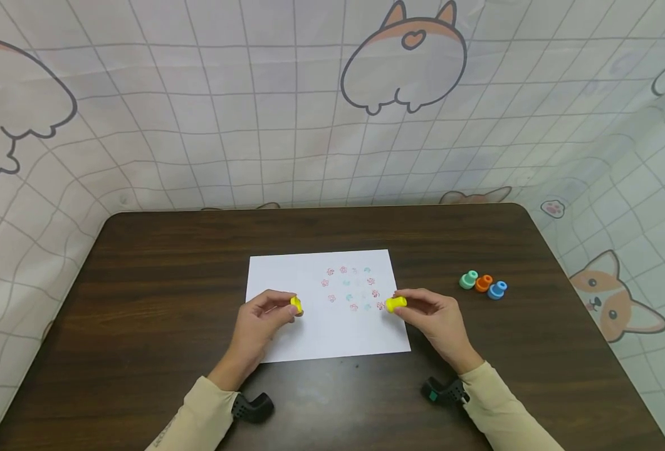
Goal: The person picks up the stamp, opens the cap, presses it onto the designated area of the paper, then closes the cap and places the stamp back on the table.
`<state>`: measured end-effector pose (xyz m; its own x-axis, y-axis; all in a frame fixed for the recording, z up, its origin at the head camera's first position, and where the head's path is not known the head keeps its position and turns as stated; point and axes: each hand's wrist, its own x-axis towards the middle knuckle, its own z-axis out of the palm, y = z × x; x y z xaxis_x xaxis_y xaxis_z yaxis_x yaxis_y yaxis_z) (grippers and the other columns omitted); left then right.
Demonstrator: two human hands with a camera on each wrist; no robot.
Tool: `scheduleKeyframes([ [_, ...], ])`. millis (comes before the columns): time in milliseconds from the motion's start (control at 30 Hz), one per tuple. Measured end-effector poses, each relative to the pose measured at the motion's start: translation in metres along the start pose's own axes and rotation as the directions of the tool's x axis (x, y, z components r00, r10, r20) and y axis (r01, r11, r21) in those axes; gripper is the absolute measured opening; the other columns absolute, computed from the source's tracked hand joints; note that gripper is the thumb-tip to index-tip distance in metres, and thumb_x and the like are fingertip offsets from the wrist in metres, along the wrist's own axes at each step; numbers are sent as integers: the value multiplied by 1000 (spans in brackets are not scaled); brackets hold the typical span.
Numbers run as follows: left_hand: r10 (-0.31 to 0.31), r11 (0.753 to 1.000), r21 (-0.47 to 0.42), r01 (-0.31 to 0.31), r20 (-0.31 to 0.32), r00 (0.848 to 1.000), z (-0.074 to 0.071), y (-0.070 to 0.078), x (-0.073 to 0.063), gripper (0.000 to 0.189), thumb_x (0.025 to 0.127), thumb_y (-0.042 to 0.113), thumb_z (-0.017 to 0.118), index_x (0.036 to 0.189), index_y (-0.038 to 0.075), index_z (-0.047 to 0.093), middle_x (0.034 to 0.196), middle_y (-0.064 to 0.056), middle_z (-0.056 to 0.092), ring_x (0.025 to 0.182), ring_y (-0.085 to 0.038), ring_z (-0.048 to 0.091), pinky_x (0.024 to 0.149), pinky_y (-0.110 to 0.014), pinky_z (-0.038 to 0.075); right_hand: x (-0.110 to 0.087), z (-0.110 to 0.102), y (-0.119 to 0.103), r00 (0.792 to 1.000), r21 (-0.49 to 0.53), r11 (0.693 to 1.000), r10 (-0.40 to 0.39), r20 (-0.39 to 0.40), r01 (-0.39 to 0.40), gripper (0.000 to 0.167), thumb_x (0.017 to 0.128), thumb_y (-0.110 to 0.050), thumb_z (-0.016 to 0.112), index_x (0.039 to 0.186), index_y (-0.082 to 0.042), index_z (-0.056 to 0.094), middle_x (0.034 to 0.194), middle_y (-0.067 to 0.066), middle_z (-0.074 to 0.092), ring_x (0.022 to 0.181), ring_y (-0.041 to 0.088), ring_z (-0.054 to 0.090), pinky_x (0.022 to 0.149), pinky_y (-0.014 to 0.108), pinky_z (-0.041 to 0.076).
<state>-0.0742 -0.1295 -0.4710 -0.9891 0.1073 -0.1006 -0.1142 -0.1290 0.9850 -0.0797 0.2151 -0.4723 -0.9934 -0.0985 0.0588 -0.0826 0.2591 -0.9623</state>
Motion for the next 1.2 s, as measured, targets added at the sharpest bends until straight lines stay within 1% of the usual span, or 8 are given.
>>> scheduleKeyframes([
  [67,-11,999,-44,11,1,1000,-2,1,0,23,94,3,73,116,0,69,105,2,73,93,-13,76,85,-23,63,1,0,1,1000,-26,1000,-3,-1,3,33,89,-17,82,120,-5,75,122,15,75,100,6,74,89,17,60],
  [133,-25,996,-85,25,1,1000,-4,1,0,19,95,3,72,114,5,70,105,1,72,94,-13,76,87,-23,63,1,1,2,1000,-45,999,-4,0,4,33,89,-17,82,120,-6,76,123,18,75,100,7,74,88,16,59],
  [200,-37,992,-118,37,3,999,-6,2,0,17,96,3,71,111,9,71,105,1,71,95,-13,76,88,-23,62,2,1,3,1000,-53,999,-5,2,5,33,89,-17,82,119,-6,76,122,19,75,100,9,74,88,16,59],
  [300,-49,990,-131,49,7,999,-7,2,0,16,96,4,70,109,14,72,106,2,72,96,-13,75,89,-23,62,2,1,5,1000,-64,998,-6,1,6,33,89,-17,83,119,-7,76,122,18,75,100,8,74,88,16,59],
  [633,-37,986,-162,42,36,999,-9,-2,0,18,97,3,70,108,16,72,105,2,72,94,-13,75,88,-22,62,3,-1,9,999,-75,997,-17,28,19,32,89,-16,82,120,-7,76,119,17,77,100,2,73,89,14,58],
  [867,-62,982,-176,66,31,998,-9,-3,1,18,97,3,70,106,18,73,105,2,73,94,-12,75,89,-22,62,5,-1,11,999,-85,996,14,47,-10,32,89,-17,82,120,-8,76,120,16,77,100,0,73,89,15,58],
  [1000,-61,982,-176,66,35,998,-10,-5,1,19,97,2,69,105,19,73,104,3,73,94,-12,75,88,-22,62,5,0,10,998,-80,996,33,52,-28,33,88,-14,83,120,-6,74,122,18,75,100,2,73,89,15,59],
  [1200,-34,982,-186,45,59,998,-12,-6,0,20,97,1,68,106,19,73,104,3,73,93,-11,75,87,-22,62,6,2,10,998,-88,996,26,60,-20,28,87,-9,83,113,-5,73,117,18,74,100,9,74,89,15,59],
])
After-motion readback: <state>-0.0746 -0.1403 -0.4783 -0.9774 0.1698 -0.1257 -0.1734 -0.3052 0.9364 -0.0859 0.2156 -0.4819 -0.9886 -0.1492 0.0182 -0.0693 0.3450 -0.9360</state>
